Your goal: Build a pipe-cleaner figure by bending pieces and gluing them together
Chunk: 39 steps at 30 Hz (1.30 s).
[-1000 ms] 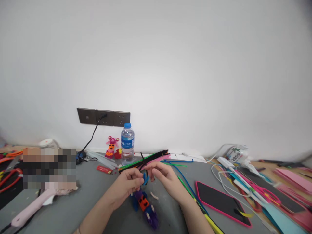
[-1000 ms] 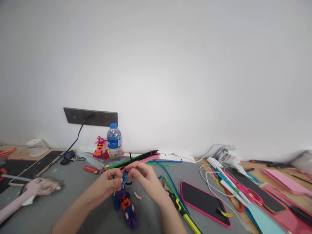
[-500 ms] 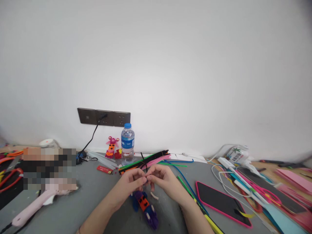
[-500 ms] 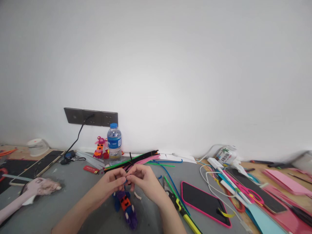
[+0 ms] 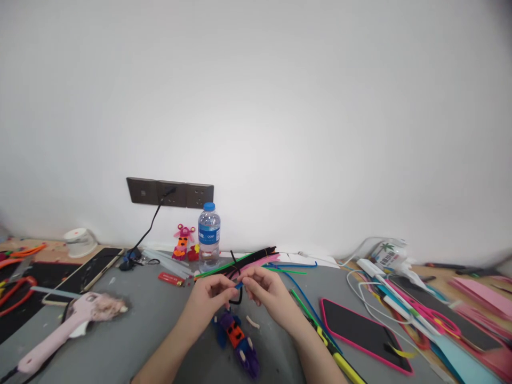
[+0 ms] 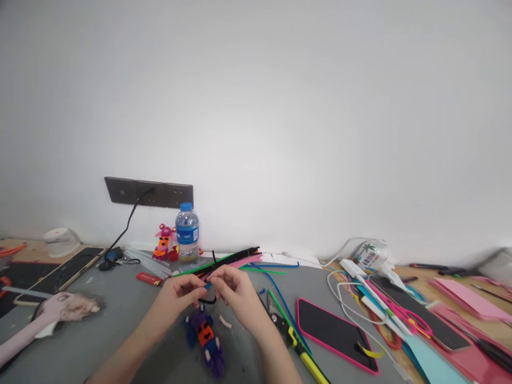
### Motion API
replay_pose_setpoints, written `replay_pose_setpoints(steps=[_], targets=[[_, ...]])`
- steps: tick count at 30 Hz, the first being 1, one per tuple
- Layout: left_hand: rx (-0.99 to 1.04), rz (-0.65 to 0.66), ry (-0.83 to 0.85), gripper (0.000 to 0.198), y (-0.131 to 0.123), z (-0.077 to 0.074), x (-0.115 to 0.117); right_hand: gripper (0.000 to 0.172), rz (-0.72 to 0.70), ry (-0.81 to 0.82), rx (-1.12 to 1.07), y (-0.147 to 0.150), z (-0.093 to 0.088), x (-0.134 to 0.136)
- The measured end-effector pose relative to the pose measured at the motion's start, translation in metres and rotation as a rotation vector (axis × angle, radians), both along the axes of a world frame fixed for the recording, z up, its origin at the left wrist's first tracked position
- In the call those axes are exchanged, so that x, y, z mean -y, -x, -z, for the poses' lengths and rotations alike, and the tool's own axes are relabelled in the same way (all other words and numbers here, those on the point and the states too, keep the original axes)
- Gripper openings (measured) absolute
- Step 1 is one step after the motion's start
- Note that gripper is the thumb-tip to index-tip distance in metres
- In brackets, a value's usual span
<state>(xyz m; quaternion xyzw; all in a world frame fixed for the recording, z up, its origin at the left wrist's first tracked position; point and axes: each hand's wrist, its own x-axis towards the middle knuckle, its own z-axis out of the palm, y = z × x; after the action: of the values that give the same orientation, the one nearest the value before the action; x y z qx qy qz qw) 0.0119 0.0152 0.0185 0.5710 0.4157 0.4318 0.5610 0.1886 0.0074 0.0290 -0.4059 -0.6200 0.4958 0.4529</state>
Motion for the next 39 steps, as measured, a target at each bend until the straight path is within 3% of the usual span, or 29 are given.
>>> replay_pose_setpoints(steps=[4,9,15,21,28,31,36,39], targets=[[-0.009,-0.04,-0.004,0.021,0.001,0.0,-0.002,0.032,0.026,-0.057,0.009,0.001,0.003,-0.001],[-0.007,-0.027,-0.008,0.02,0.001,0.004,-0.002,0.031,0.001,-0.003,-0.012,0.0,0.004,-0.001],[0.013,0.087,-0.096,0.011,0.001,0.004,0.0,0.032,-0.162,0.155,-0.099,-0.01,-0.004,0.002],[-0.099,0.226,-0.157,0.006,0.003,-0.001,0.005,0.03,-0.33,0.388,-0.151,-0.023,0.0,0.003],[-0.187,0.299,-0.182,0.01,0.001,-0.004,0.008,0.028,-0.396,0.428,-0.091,-0.03,0.006,0.001],[-0.142,0.22,-0.133,0.011,0.0,0.0,0.005,0.032,-0.314,0.36,-0.077,-0.026,0.003,-0.001],[-0.013,-0.107,-0.058,0.021,0.001,0.005,-0.004,0.033,0.181,-0.049,-0.016,-0.008,-0.004,-0.001],[0.052,-0.212,-0.041,0.026,0.002,0.003,-0.006,0.02,0.34,-0.267,0.131,0.002,-0.006,0.002]])
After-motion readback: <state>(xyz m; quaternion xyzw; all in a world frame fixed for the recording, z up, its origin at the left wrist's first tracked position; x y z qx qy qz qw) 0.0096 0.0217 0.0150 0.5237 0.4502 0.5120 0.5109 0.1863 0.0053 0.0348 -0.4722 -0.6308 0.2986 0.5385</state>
